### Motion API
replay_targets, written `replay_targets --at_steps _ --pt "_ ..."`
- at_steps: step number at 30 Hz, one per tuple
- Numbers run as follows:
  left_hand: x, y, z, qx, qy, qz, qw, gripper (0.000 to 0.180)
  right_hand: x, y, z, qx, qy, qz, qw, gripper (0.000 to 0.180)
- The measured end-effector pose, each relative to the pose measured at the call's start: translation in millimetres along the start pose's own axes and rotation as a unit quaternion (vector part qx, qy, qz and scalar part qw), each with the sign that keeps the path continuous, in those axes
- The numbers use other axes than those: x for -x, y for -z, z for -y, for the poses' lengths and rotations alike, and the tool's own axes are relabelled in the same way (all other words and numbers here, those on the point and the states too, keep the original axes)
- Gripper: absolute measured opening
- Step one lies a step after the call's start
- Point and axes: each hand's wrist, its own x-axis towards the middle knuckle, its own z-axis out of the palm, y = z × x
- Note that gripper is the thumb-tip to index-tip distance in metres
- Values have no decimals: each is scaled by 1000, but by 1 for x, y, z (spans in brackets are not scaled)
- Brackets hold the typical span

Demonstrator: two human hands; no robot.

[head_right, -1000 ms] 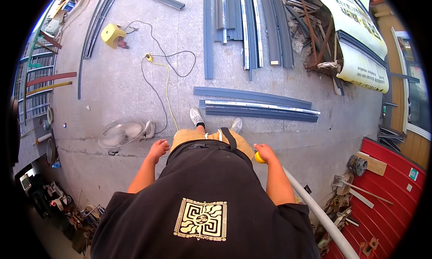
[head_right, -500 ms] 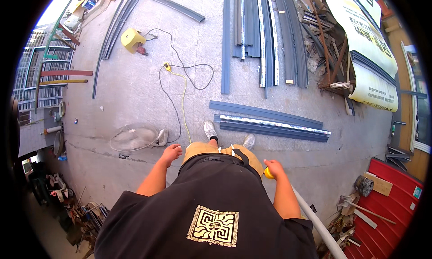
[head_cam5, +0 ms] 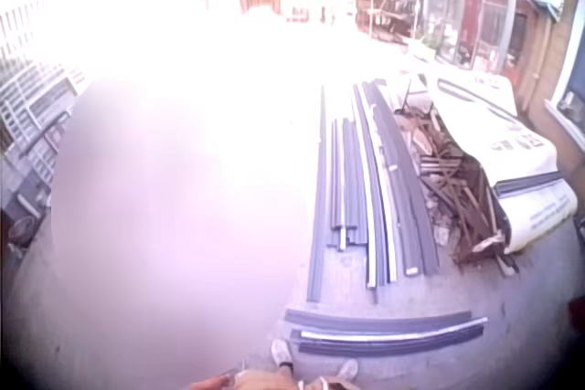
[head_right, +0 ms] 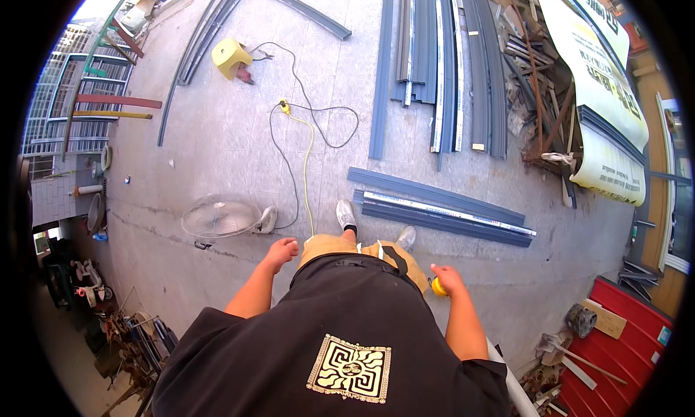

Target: The person measures the lengths of several grey metal window frames using a measuring tape by hand, picking them up from a pile and laying them on the floor to check their dimensions one by one.

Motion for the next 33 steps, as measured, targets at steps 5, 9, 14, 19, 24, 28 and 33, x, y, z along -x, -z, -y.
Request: replay_targets --at_steps 5,9,14,19,24,28,33 --pt "1 23 -3 30 -16 -23 999 47 2 -14 39 30 31 -24 999 59" --pt "1 35 -4 30 0 -11 999 46 -1 -38 52 29 46 -11 998 58" --pt "-7 38 -16 11 13 -6 1000 48 9 -34 68 1 31 11 999 57" --pt "-29 57 -22 -16 15 -1 1000 50 7 -43 64 6 24 4 1000 56" --pt "-37 62 -45 -14 -12 -31 999 49 -4 -52 38 38 30 -1 999 55" --pt "-34 42 -48 -22 -29 -28 999 49 -16 -37 12 37 36 -28 998 57" --pt "-7 -25 -19 -22 -10 -6 1000 50 -16 -5 -41 14 45 -47 998 59"
